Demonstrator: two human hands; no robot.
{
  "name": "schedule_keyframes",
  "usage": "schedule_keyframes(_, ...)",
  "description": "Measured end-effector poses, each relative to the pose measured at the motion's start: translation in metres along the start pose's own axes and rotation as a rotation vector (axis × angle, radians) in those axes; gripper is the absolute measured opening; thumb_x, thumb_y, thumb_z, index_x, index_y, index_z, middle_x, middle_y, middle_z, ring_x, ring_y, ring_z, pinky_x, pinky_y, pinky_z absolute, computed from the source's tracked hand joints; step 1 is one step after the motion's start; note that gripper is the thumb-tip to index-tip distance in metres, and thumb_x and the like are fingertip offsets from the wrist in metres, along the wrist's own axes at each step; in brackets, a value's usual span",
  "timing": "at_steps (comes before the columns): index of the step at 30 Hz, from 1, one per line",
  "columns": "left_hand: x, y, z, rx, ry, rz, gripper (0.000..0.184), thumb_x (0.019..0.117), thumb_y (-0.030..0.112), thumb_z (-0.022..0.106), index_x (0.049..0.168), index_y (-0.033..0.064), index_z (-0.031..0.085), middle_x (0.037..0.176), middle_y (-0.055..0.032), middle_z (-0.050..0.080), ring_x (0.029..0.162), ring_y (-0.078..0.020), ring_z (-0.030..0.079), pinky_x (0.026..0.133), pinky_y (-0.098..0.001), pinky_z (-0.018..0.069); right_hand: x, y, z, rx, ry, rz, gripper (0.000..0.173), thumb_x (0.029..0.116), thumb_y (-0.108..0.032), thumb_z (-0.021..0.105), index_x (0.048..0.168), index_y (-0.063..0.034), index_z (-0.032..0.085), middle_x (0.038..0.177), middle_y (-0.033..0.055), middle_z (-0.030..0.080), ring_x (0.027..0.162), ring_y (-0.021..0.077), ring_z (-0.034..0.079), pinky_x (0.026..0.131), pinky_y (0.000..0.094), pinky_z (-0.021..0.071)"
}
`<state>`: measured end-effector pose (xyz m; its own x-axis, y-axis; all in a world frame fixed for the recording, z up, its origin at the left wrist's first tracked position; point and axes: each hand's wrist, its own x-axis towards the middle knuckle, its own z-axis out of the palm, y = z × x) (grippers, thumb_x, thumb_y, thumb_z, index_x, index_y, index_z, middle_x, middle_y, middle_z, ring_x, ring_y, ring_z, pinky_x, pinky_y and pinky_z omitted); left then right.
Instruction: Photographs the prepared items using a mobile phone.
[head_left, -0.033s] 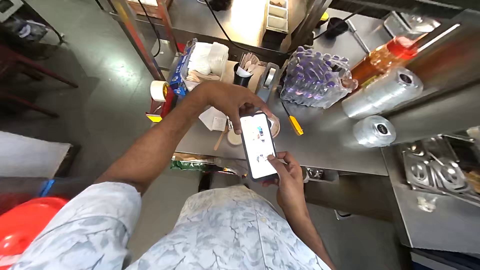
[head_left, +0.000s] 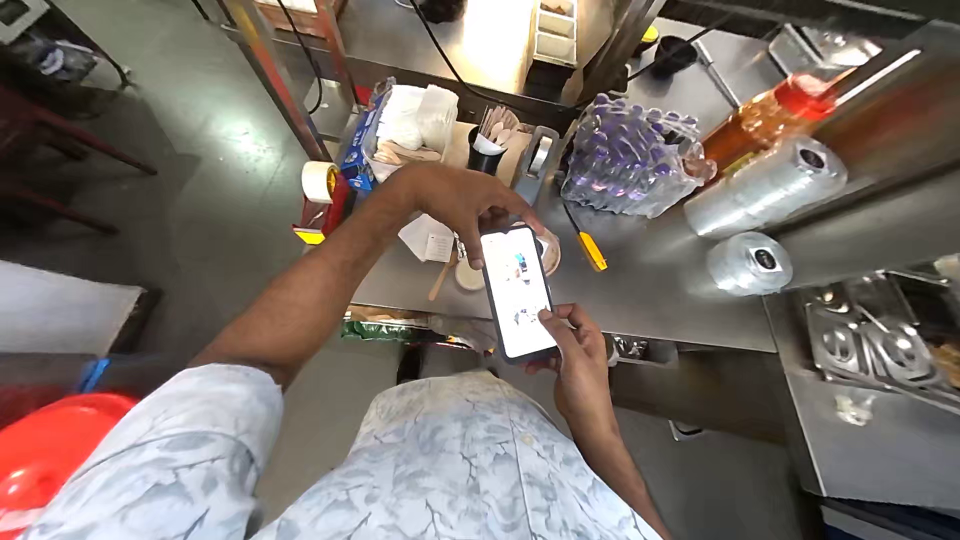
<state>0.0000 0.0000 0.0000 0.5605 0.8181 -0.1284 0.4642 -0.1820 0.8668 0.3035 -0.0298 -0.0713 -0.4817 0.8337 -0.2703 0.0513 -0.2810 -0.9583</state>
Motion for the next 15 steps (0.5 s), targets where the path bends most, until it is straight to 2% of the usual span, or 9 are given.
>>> schedule_keyframes(2, -0.0015, 0.0009, 0.0005, 0.000, -0.001, -0.012, 0.082, 0.0706, -0.005, 0.088, 0.144, 0.0134, 0.057, 0.110, -0.0120, 0.069, 0.087, -0.0185, 0.069, 0.075, -0.0335, 0.0609, -0.0011, -0.0008, -0.0003, 0.009, -0.004, -0.007, 0.021, 0.1037, -0.024, 0.055, 0.108, -0.0051, 0.061, 0.076, 0.0162, 0.070, 0.054, 0.0232, 0.069, 0.046, 0.0349, 0.0597)
schedule_keyframes(9, -0.0055, 0.0041, 0.0014, -0.006, -0.009, -0.017, 0.084, 0.0710, -0.006, 0.088, 0.146, 0.0139, 0.055, 0.114, -0.0125, 0.069, 0.090, -0.0189, 0.069, 0.076, -0.0338, 0.0614, -0.0027, 0.0007, 0.0004, 0.021, -0.021, -0.015, 0.022, 0.1043, -0.025, 0.054, 0.108, -0.0047, 0.060, 0.077, 0.0175, 0.069, 0.055, 0.0247, 0.069, 0.047, 0.0362, 0.0600)
schedule_keyframes(13, -0.0080, 0.0068, 0.0032, -0.032, 0.005, -0.021, 0.084, 0.0701, -0.008, 0.086, 0.146, 0.0119, 0.055, 0.101, -0.0123, 0.067, 0.080, -0.0178, 0.065, 0.068, -0.0319, 0.0589, -0.0027, 0.0020, 0.0005, 0.019, -0.019, -0.012, 0.023, 0.1039, -0.025, 0.053, 0.108, -0.0041, 0.060, 0.077, 0.0181, 0.069, 0.055, 0.0256, 0.069, 0.047, 0.0371, 0.0600)
schedule_keyframes(15, -0.0087, 0.0061, 0.0031, -0.050, 0.013, -0.016, 0.085, 0.0688, -0.009, 0.087, 0.145, 0.0111, 0.056, 0.102, -0.0126, 0.067, 0.081, -0.0178, 0.066, 0.070, -0.0316, 0.0590, -0.0028, 0.0024, 0.0013, 0.021, -0.013, -0.015, 0.022, 0.1037, -0.024, 0.053, 0.108, -0.0035, 0.060, 0.078, 0.0176, 0.069, 0.055, 0.0256, 0.069, 0.047, 0.0373, 0.0602)
